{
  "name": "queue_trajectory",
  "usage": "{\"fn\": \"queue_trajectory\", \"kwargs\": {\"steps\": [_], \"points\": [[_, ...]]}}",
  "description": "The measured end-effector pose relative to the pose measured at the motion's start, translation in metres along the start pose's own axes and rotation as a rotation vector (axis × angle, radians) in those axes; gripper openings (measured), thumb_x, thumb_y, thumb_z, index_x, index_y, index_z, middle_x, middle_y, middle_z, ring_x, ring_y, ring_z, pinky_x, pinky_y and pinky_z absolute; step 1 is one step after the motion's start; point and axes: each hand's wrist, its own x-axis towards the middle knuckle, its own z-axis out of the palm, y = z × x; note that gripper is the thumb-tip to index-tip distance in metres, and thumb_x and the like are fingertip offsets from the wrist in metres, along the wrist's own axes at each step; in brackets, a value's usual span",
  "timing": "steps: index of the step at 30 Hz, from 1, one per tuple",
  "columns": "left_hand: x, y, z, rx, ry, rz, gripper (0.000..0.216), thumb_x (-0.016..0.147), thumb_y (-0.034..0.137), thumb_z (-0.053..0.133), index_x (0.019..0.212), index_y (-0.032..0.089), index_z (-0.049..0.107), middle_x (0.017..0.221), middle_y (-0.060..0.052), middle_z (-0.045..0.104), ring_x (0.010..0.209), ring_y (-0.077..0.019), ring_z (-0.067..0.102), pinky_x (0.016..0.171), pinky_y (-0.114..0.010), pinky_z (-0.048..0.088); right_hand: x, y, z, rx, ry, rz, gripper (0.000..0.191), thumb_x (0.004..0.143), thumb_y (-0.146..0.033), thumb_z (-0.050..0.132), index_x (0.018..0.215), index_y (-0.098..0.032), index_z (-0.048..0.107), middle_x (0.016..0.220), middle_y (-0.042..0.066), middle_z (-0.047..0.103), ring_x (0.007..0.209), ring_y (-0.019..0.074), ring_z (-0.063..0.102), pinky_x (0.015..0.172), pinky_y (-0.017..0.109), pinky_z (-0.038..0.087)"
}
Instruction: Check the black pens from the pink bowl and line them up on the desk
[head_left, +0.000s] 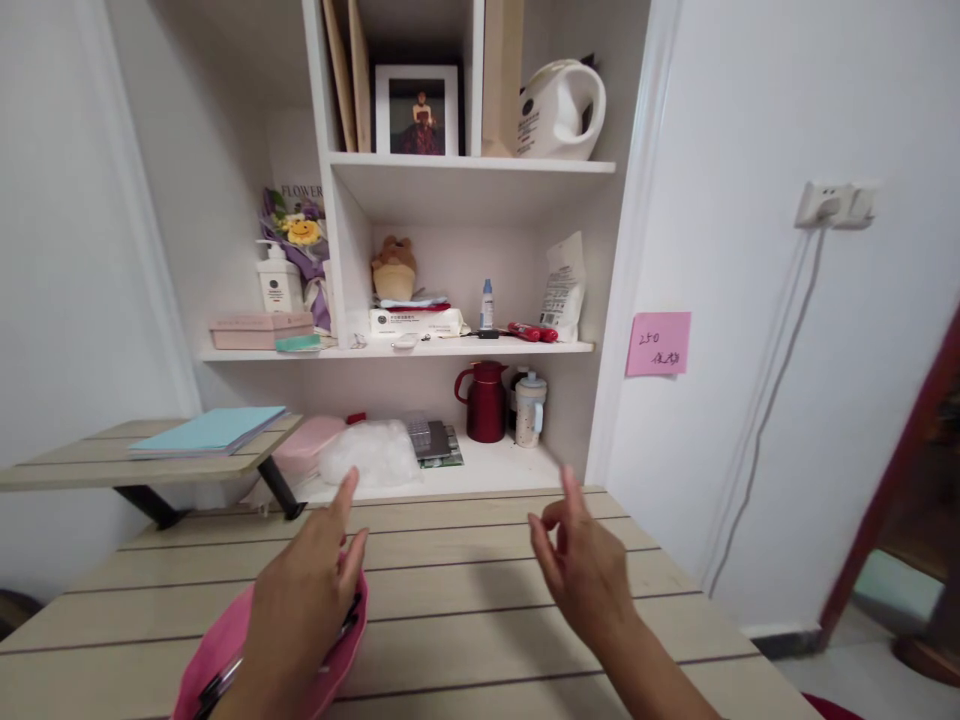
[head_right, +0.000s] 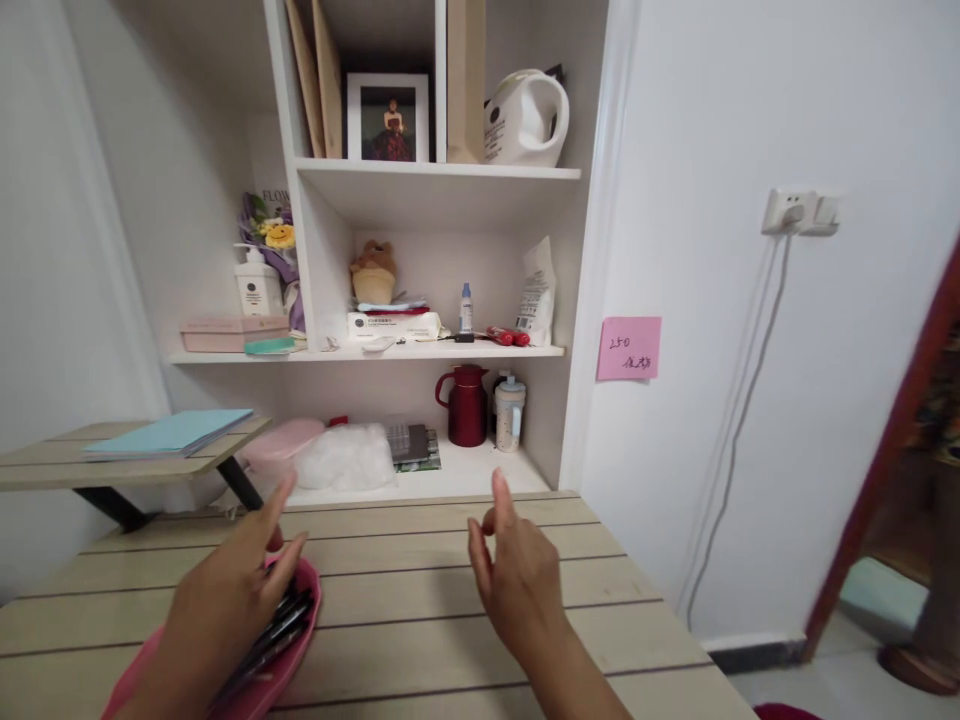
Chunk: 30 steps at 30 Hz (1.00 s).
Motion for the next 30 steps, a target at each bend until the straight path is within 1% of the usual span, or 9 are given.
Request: {"fn": "queue_trajectory", "kwargs": {"steps": [1, 3, 5, 7, 10, 12, 16, 24, 30], "points": [[-0.002, 0.0, 0.001, -0.022, -0.048, 0.035, 0.043, 0.083, 0.033, 0.037, 0.126, 0.027, 0.038, 0.091, -0.002, 0.061, 0.076, -0.0164, 0.059, 0.059, -0.024, 0.037, -0.005, -0.005, 0.003, 0.016, -0.152, -0.004, 0.062, 0.082, -0.02, 0.042, 0.138, -0.01, 0.016, 0.071, 0.003, 0.064, 0.054, 0.0138, 0.055, 0.052, 0.024, 0.04], [-0.008, -0.003, 0.003, -0.047, -0.143, 0.076, 0.027, 0.083, 0.031, 0.038, 0.103, 0.025, 0.054, 0.092, -0.002, 0.06, 0.079, -0.0165, 0.058, 0.061, -0.025, 0.037, -0.015, -0.016, 0.006, 0.005, -0.58, -0.019, 0.056, 0.075, -0.019, 0.049, 0.13, -0.012, 0.038, 0.076, 0.007, 0.066, 0.06, 0.017, 0.059, 0.054, 0.026, 0.041], [-0.014, -0.011, 0.0, -0.033, -0.194, 0.071, 0.021, 0.082, 0.03, 0.037, 0.082, 0.022, 0.056, 0.086, -0.002, 0.06, 0.075, -0.0165, 0.058, 0.061, -0.026, 0.037, -0.026, -0.023, 0.002, -0.008, -1.002, -0.032, 0.044, 0.065, -0.022, 0.059, 0.109, -0.016, 0.059, 0.079, 0.01, 0.068, 0.067, 0.0218, 0.062, 0.056, 0.027, 0.041], [-0.018, -0.026, -0.005, 0.02, -0.206, 0.031, 0.022, 0.082, 0.032, 0.035, 0.071, 0.021, 0.051, 0.079, -0.003, 0.059, 0.071, -0.0173, 0.057, 0.059, -0.027, 0.036, -0.037, -0.026, -0.008, 0.062, -1.209, -0.018, 0.034, 0.06, -0.028, 0.064, 0.093, -0.021, 0.067, 0.081, 0.009, 0.068, 0.072, 0.0243, 0.062, 0.057, 0.027, 0.041], [-0.024, -0.056, -0.01, 0.07, -0.224, -0.036, 0.022, 0.081, 0.033, 0.035, 0.07, 0.021, 0.049, 0.078, -0.004, 0.061, 0.073, -0.0191, 0.058, 0.061, -0.028, 0.038, -0.05, -0.025, -0.027, 0.251, -1.165, 0.064, 0.035, 0.063, -0.032, 0.06, 0.097, -0.028, 0.064, 0.081, 0.004, 0.068, 0.074, 0.0204, 0.062, 0.059, 0.025, 0.04], [-0.027, -0.077, -0.006, 0.036, -0.28, -0.059, 0.02, 0.078, 0.033, 0.039, 0.079, 0.019, 0.053, 0.086, -0.007, 0.064, 0.081, -0.0207, 0.059, 0.069, -0.029, 0.041, -0.058, -0.024, -0.04, 0.322, -1.115, 0.128, 0.038, 0.063, -0.03, 0.06, 0.101, -0.03, 0.063, 0.08, 0.001, 0.067, 0.073, 0.0184, 0.061, 0.061, 0.024, 0.04], [-0.04, -0.104, 0.016, -0.01, -0.451, -0.096, 0.056, 0.065, 0.035, 0.054, 0.115, 0.009, 0.048, 0.12, -0.017, 0.055, 0.112, -0.0263, 0.05, 0.093, -0.032, 0.035, -0.077, -0.031, -0.062, 0.356, -1.189, 0.198, 0.041, 0.063, -0.028, 0.06, 0.104, -0.028, 0.062, 0.084, 0.003, 0.067, 0.074, 0.0186, 0.061, 0.064, 0.024, 0.04], [-0.049, -0.097, 0.036, -0.051, -0.595, -0.198, 0.097, 0.054, 0.042, 0.062, 0.133, -0.001, 0.023, 0.136, -0.024, 0.036, 0.127, -0.0284, 0.033, 0.1, -0.031, 0.029, -0.098, -0.055, -0.083, 0.422, -1.278, 0.197, 0.042, 0.07, -0.028, 0.052, 0.111, -0.023, 0.059, 0.095, 0.005, 0.067, 0.086, 0.0192, 0.059, 0.074, 0.023, 0.039], [-0.042, -0.092, 0.043, -0.022, -0.681, -0.232, 0.101, 0.05, 0.041, 0.065, 0.134, 0.004, 0.022, 0.127, -0.023, 0.048, 0.115, -0.0318, 0.047, 0.085, -0.034, 0.04, -0.104, -0.063, -0.083, 0.372, -1.29, 0.197, 0.036, 0.068, -0.025, 0.053, 0.103, -0.024, 0.062, 0.089, 0.004, 0.068, 0.08, 0.0197, 0.06, 0.068, 0.023, 0.039]]}}
